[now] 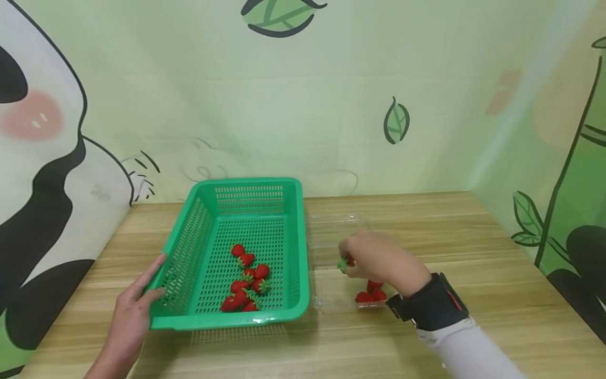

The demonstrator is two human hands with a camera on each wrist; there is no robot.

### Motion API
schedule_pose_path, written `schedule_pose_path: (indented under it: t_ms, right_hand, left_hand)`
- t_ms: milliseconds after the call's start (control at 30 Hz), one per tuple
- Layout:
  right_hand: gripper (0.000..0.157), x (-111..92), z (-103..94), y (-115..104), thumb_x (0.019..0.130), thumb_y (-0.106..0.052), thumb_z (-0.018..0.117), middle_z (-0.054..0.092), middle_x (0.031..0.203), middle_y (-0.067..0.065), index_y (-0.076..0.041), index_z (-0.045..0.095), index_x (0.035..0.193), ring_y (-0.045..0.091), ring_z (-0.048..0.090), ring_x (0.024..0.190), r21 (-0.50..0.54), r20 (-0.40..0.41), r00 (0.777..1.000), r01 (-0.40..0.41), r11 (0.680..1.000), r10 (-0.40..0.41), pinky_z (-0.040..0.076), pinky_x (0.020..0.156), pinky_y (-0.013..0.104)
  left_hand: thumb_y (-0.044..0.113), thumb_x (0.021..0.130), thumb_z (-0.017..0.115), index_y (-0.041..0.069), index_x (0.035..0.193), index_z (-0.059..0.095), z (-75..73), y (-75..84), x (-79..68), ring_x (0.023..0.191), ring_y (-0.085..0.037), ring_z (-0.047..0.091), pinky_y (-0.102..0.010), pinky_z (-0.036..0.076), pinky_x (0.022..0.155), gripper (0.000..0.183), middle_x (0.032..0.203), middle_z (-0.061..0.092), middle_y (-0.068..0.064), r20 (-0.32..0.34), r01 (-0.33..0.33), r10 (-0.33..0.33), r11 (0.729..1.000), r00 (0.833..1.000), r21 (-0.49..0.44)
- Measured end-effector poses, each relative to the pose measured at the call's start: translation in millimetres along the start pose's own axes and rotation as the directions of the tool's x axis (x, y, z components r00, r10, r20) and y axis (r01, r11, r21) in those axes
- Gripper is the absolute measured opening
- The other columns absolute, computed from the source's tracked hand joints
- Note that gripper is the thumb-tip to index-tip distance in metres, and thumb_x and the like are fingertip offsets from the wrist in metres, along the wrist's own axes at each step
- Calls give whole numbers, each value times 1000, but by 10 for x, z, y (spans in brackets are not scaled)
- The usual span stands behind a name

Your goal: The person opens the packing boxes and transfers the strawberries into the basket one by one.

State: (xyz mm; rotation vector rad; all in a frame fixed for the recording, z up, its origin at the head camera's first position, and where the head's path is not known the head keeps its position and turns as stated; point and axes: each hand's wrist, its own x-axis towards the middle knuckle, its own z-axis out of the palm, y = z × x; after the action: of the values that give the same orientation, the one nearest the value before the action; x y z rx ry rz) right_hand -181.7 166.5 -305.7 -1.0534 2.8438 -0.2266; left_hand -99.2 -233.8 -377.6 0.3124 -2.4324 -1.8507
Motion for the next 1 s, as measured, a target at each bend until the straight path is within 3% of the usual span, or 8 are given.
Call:
schedule_pose_path:
  t_ms: [567, 1000]
  right_hand:
    - [4, 7, -155, -235, 80, -17, 66, 52, 72, -14, -18, 62, 82, 4, 46, 63, 15, -90, 995, 32, 999, -31, 41, 54, 24]
    - [4, 178, -270, -437, 81, -19, 64, 54, 72, -13, -17, 61, 80, 6, 48, 64, -1, -106, 990, 98, 995, -97, 43, 59, 24]
  left_hand:
    - [10, 95, 40, 37, 144, 33, -2, -8, -6, 138, -15, 17, -44, 17, 110, 57, 151, 20, 13, -3, -14, 14, 1000, 1000, 10]
    - [10, 95, 39, 40, 144, 31, -4, -17, 10, 138, -13, 14, -44, 15, 111, 58, 151, 18, 16, 9, 9, -9, 1000, 1000, -5]
